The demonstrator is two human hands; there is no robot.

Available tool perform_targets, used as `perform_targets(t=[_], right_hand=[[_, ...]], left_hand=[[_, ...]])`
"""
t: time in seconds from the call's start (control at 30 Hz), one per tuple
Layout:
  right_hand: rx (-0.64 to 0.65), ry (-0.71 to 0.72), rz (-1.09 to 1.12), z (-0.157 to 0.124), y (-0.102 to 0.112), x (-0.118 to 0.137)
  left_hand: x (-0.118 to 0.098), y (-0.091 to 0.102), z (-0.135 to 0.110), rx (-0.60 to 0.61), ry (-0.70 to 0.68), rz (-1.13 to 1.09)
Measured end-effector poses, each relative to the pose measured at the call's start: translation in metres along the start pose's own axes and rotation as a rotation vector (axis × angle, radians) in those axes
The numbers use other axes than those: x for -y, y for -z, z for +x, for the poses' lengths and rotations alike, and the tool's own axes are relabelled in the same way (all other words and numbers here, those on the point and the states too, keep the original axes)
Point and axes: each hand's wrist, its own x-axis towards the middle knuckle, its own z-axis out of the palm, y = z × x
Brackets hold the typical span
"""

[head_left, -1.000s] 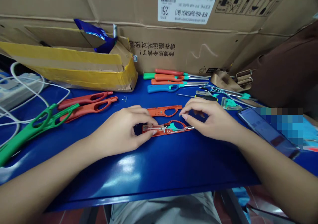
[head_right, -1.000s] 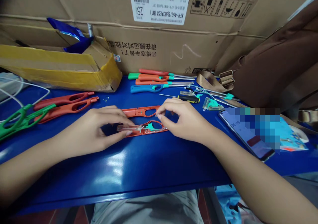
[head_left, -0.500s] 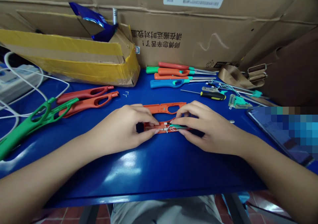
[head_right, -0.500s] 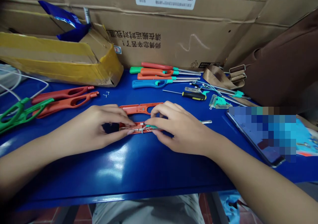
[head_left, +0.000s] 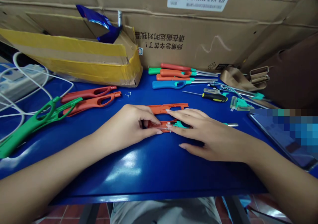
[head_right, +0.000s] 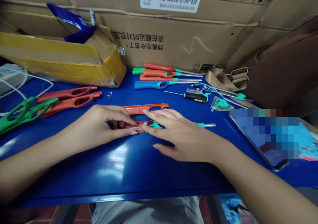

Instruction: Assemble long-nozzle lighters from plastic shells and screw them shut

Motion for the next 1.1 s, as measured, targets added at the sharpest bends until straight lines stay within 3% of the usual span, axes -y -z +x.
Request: perform_targets(t=[0.27, 0.53, 1.1], right_hand=[[-0.160, -0.016, 0.020, -0.005, 0.005, -0.007], [-0.003, -0.004, 0.040, -0.007, 0.007, -0.003], [0.038, -0.055, -0.015, -0.009, 0.003, 0.001]], left_hand=[[0.001, 0.017, 0.002, 0.073, -0.034, 0.020], [0.008, 0.016, 0.001, 0.099, -0.120, 0.017], [0.003, 0.018, -0.002, 0.098, -0.149, 0.260]])
